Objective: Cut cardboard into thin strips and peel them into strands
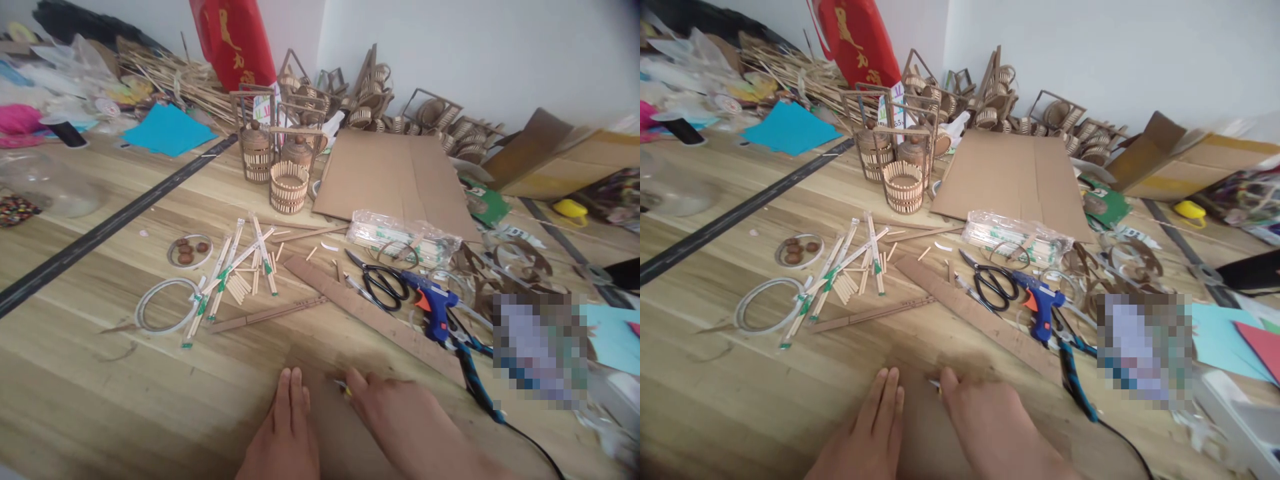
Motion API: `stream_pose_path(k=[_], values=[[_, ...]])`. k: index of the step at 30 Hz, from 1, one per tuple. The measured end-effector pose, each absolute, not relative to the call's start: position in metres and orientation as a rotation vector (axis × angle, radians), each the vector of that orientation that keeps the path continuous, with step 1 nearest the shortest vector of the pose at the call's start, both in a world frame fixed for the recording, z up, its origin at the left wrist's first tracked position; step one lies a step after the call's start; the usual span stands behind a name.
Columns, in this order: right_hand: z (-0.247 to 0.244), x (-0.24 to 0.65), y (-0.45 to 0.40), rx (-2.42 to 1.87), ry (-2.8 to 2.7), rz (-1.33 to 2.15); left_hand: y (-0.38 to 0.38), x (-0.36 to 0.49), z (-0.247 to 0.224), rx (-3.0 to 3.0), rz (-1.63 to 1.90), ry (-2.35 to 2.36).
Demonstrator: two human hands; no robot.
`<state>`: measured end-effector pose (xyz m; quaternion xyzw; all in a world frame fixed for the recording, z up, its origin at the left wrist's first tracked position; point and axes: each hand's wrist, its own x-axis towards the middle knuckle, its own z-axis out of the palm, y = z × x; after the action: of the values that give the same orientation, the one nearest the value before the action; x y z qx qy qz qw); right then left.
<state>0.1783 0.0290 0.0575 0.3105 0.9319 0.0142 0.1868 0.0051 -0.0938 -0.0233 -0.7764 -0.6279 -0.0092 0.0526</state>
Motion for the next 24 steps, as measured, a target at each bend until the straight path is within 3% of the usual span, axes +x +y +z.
stream_pose_path(k=[9, 24], values=[[0.088, 0.167, 0.05, 1.002, 2.496, -0.115, -0.09, 0.004, -0.019, -2.457, 0.015, -1.964], [0.084, 0.103, 0.049, 0.851, 2.427, -0.164, -0.079, 0.007, 0.001, -2.439, -0.067, -1.903]])
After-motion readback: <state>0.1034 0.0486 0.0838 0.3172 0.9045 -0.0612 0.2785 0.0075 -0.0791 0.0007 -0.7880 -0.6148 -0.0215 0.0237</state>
